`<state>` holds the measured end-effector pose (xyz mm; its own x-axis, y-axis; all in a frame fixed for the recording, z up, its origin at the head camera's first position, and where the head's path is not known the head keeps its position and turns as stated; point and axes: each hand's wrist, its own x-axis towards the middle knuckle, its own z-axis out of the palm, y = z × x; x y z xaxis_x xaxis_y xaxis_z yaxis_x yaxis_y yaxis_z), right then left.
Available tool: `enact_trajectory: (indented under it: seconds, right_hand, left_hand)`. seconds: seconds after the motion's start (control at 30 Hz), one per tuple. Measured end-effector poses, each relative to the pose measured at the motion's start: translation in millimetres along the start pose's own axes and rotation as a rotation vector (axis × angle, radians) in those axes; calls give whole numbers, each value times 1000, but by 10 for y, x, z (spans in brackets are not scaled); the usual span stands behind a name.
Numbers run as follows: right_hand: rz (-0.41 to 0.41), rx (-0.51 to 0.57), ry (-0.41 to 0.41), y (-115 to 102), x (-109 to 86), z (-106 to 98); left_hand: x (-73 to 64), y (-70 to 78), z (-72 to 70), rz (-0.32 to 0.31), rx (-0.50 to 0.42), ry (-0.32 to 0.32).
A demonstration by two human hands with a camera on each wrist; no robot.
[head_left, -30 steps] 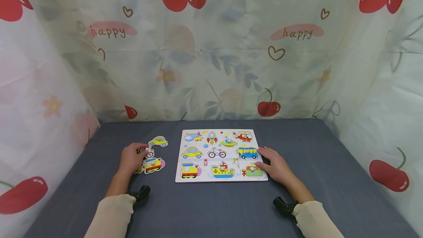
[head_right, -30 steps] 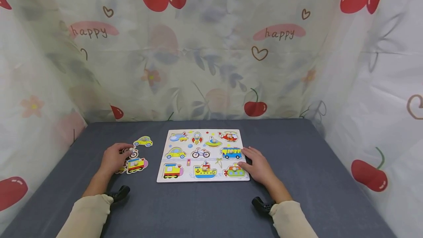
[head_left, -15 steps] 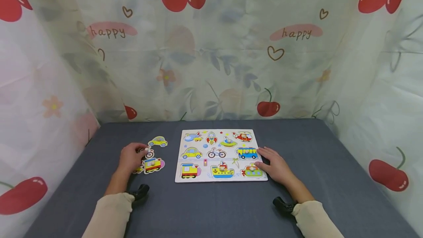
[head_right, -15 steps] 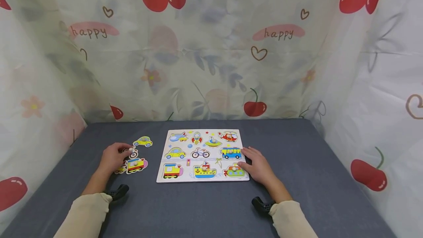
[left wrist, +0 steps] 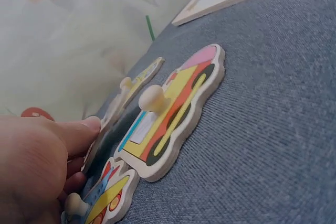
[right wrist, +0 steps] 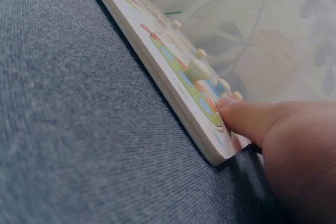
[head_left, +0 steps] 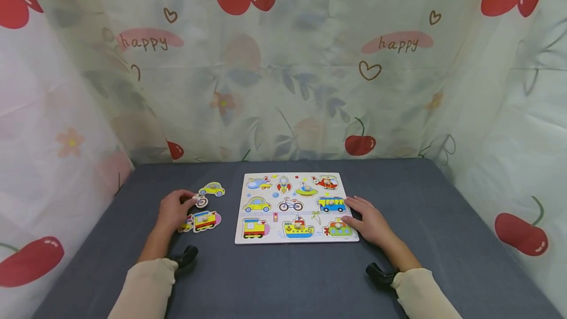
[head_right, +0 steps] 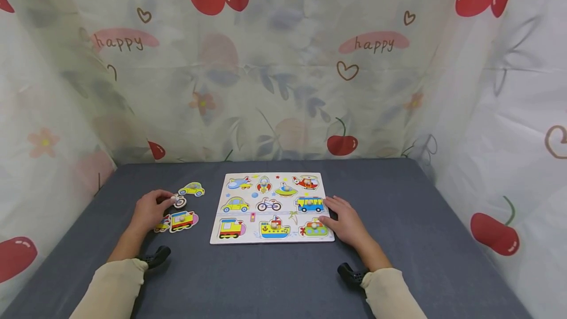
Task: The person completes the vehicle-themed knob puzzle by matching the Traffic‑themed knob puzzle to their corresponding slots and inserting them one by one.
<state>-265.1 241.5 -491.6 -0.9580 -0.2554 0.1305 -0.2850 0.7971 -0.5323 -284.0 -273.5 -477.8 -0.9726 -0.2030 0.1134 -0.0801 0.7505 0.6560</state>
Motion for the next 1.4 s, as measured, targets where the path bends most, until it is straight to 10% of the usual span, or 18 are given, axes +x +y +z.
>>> enact_trajectory:
  seconds: [0.77, 1.4]
  right_hand:
    - [-10, 5, -2, -20, -14, -14]
    - [-8, 16, 8, -5, -13, -10]
  left_hand:
    - [-106, 227, 26, 74, -78, -69]
    - [-177, 691, 331, 215, -9, -60]
